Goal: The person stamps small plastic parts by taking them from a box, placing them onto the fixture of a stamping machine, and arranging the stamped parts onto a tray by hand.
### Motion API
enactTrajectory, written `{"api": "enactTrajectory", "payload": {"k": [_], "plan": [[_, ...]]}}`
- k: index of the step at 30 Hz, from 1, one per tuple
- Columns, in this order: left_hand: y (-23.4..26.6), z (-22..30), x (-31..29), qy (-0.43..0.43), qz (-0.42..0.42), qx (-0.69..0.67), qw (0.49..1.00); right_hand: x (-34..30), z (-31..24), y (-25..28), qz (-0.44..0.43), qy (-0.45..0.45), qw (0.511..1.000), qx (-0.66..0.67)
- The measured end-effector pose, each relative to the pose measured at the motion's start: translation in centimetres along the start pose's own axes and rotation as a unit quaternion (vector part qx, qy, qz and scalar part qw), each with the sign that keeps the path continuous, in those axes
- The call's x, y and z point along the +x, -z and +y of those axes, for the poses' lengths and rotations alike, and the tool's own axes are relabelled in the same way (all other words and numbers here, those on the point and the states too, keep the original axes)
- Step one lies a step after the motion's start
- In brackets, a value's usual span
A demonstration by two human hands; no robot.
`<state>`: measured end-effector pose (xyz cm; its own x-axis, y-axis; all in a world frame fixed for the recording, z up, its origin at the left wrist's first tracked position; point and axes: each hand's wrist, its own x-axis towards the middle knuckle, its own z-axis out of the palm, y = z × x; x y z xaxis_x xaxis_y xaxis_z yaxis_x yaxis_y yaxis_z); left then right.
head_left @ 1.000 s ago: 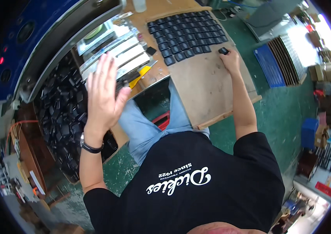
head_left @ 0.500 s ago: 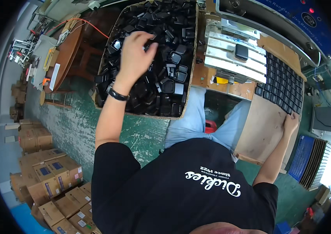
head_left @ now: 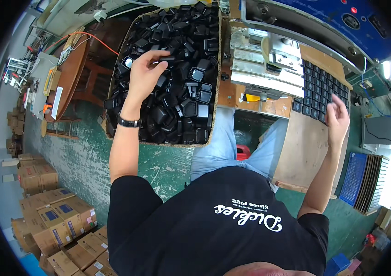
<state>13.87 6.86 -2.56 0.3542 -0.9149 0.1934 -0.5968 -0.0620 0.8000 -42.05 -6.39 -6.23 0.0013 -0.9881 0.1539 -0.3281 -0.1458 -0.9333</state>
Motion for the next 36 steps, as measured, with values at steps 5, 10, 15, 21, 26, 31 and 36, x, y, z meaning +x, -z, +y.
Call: {"api": "enactTrajectory", "payload": {"k": [5, 10, 15, 21, 26, 31, 36], "plan": [[-1.9, 2.5, -1.9, -0.026, 0.001, -0.225, 0.974, -0.4, -7.8, -6.7, -0.144, 0.122, 0.973, 0.136], [-4.1, 5.6, -1.8, -0.065, -0.034, -0.217, 0.973, 1.7, -9.1, -10.8, -0.213, 0.163, 0.963, 0.02], [-7.4, 8.2, -1.0, -0.062, -0.088, -0.289, 0.951, 3.3, -11.5, -12.1, -0.253, 0.145, 0.949, -0.121], [-13.3, 13.1, 1.8, -0.115, -0.127, -0.265, 0.949, 2.4, -10.1, -12.1, -0.164, 0.18, 0.97, 0.009], [-16.6, 13.2, 4.2, -0.198, -0.143, -0.146, 0.959, 0.6, -3.9, -5.9, -0.002, 0.142, 0.964, 0.223], [-17.3, 14.6, 3.4, -0.245, -0.196, 0.034, 0.949, -1.0, 7.5, 4.1, 0.14, -0.08, 0.972, 0.168], [-16.9, 13.4, 0.0, -0.419, -0.164, 0.212, 0.868, -1.5, 18.3, 13.4, 0.277, -0.165, 0.947, 0.012]]}}
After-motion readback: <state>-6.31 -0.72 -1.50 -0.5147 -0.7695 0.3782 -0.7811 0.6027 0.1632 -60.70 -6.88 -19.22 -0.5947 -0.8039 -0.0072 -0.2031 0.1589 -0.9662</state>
